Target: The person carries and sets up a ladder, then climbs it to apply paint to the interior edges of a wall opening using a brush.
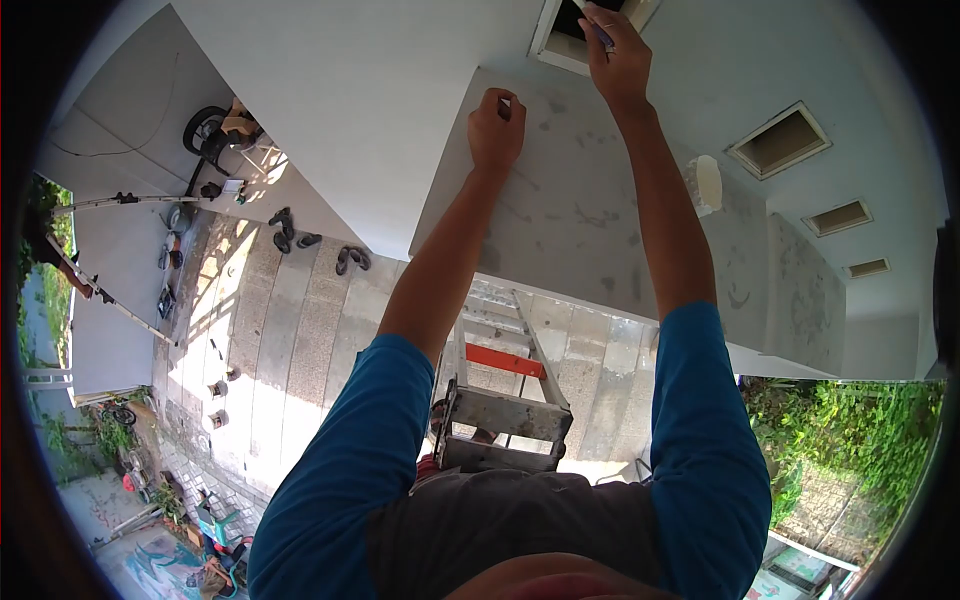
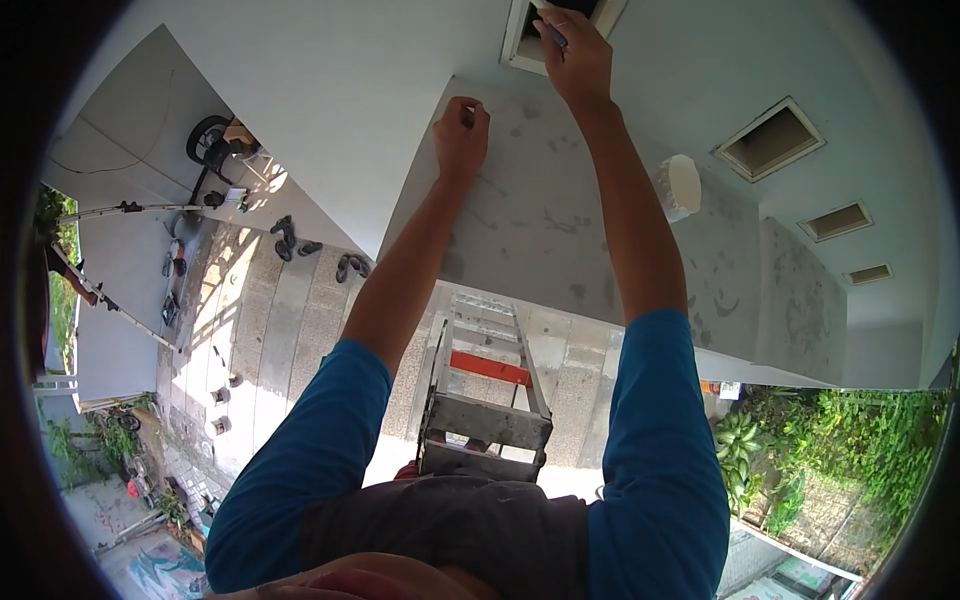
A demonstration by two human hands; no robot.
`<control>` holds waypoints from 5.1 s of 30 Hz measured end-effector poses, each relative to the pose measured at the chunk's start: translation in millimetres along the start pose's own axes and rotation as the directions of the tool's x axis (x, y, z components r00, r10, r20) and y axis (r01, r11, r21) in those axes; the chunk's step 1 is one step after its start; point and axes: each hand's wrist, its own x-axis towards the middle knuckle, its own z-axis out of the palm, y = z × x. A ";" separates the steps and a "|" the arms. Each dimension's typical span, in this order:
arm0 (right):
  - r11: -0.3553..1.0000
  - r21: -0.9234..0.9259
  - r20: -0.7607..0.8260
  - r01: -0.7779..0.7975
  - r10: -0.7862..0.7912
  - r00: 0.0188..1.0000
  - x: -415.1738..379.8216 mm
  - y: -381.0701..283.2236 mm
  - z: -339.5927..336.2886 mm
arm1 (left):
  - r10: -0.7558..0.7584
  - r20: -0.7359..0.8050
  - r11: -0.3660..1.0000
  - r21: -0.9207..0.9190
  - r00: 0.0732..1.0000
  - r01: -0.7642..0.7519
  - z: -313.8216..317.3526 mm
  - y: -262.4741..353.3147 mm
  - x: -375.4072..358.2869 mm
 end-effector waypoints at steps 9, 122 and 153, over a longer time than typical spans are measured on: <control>0.980 -0.194 0.184 0.036 0.000 0.983 -59.5 9.9 7.4 | -0.013 -0.004 1.000 -0.025 1.000 0.013 -0.3 1.7 -0.7; 0.955 -0.267 0.564 -0.128 0.262 0.783 -3.7 28.1 23.9 | -0.045 -0.009 0.999 -0.001 0.999 0.045 0.0 6.5 -2.4; 0.967 -0.178 0.474 -0.184 0.249 0.845 2.2 16.7 14.2 | -0.034 -0.002 0.999 -0.001 0.999 0.034 -0.3 7.5 -2.5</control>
